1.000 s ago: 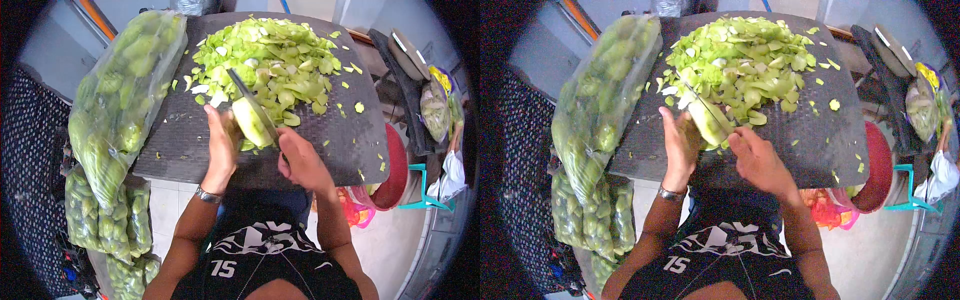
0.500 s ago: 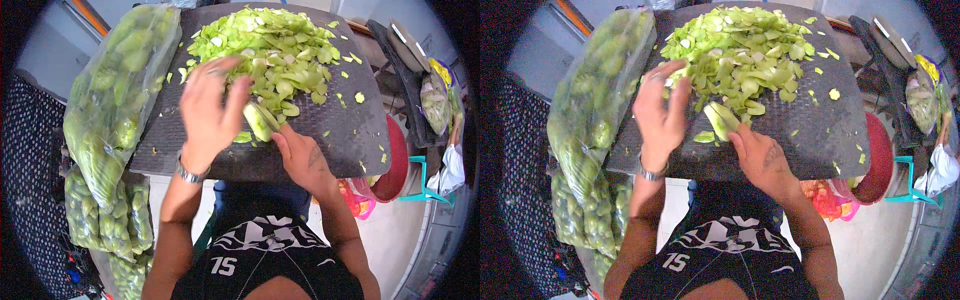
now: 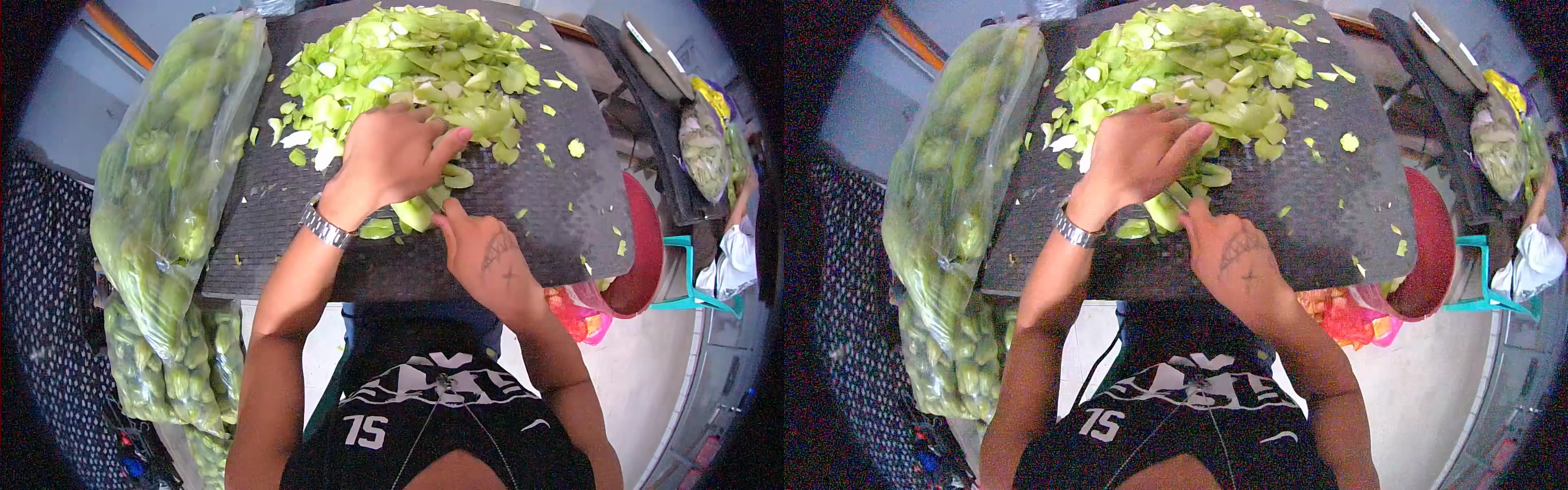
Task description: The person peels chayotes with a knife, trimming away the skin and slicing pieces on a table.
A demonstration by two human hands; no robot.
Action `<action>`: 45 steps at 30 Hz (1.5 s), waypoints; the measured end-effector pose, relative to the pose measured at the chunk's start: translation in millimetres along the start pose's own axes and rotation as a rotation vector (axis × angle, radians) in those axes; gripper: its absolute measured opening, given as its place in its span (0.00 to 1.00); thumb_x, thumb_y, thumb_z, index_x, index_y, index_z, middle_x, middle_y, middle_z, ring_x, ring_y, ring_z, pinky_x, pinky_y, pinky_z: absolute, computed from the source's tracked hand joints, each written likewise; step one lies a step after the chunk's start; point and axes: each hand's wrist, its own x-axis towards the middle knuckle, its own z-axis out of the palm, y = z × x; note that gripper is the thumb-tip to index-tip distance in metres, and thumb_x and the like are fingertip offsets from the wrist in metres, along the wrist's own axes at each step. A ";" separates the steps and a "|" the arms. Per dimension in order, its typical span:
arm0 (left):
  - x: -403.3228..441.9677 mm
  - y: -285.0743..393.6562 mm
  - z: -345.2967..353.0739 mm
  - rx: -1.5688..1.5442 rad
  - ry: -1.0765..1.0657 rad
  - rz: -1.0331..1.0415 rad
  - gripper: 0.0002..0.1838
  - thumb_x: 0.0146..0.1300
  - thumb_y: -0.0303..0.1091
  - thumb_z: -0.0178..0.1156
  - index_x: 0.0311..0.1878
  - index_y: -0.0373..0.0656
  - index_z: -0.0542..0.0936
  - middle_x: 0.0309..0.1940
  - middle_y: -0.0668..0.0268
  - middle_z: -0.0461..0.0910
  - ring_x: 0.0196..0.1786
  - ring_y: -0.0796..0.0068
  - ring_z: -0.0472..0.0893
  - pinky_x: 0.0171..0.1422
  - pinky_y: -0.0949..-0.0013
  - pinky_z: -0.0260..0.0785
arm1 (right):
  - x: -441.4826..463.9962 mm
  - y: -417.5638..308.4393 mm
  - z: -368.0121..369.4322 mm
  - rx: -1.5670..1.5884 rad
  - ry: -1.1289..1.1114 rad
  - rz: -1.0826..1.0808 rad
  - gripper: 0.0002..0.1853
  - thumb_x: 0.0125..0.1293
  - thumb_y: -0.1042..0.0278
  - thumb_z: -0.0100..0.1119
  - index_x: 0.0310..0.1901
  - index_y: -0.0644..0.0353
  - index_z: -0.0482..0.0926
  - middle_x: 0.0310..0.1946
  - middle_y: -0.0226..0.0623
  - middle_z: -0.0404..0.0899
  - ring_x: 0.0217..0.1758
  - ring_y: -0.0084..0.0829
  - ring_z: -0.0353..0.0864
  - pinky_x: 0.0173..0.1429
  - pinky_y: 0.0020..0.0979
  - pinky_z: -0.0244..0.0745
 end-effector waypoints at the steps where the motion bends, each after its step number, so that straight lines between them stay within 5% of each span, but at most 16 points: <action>1: -1.8 -2.2 1.8 -0.026 0.046 0.008 0.25 0.79 0.51 0.48 0.38 0.44 0.88 0.37 0.57 0.87 0.43 0.52 0.85 0.44 0.54 0.77 | 0.7 1.0 0.6 -0.023 -0.003 -0.011 0.09 0.78 0.62 0.54 0.47 0.58 0.74 0.24 0.52 0.82 0.30 0.56 0.86 0.33 0.53 0.80; 8: -12.1 -0.1 -2.4 -0.112 0.005 -0.150 0.28 0.79 0.54 0.49 0.33 0.44 0.87 0.31 0.54 0.85 0.36 0.48 0.85 0.38 0.51 0.76 | -9.6 16.0 18.6 -0.515 0.294 -0.320 0.13 0.78 0.56 0.55 0.53 0.55 0.76 0.24 0.26 0.66 0.25 0.28 0.73 0.27 0.30 0.67; 11: -16.1 -3.2 4.5 -0.102 0.089 -0.142 0.29 0.77 0.58 0.51 0.29 0.48 0.88 0.21 0.58 0.82 0.25 0.51 0.83 0.28 0.53 0.73 | -11.4 9.6 8.7 -0.657 0.359 -0.360 0.11 0.77 0.57 0.56 0.51 0.53 0.77 0.24 0.28 0.66 0.25 0.29 0.74 0.27 0.30 0.66; 23: -28.2 12.7 -1.0 -0.001 0.031 -0.384 0.35 0.78 0.60 0.48 0.22 0.44 0.86 0.17 0.52 0.79 0.22 0.47 0.82 0.27 0.49 0.72 | 14.5 36.6 -7.2 -0.314 0.349 -0.499 0.10 0.76 0.55 0.57 0.42 0.51 0.77 0.21 0.39 0.74 0.24 0.46 0.82 0.28 0.48 0.77; 26: -32.7 14.0 5.2 0.056 0.093 -0.399 0.35 0.77 0.59 0.50 0.19 0.44 0.85 0.14 0.53 0.78 0.20 0.48 0.81 0.25 0.50 0.72 | 21.9 34.7 -17.5 -0.210 0.081 -0.396 0.11 0.76 0.54 0.57 0.40 0.51 0.76 0.19 0.39 0.74 0.23 0.47 0.82 0.27 0.49 0.77; 45: -40.8 27.5 5.3 0.119 0.119 -0.503 0.33 0.78 0.57 0.47 0.24 0.49 0.89 0.15 0.53 0.80 0.21 0.49 0.83 0.27 0.51 0.72 | 24.1 49.1 -12.0 -0.283 0.145 -0.489 0.10 0.75 0.54 0.58 0.41 0.49 0.75 0.17 0.41 0.75 0.23 0.48 0.81 0.29 0.47 0.75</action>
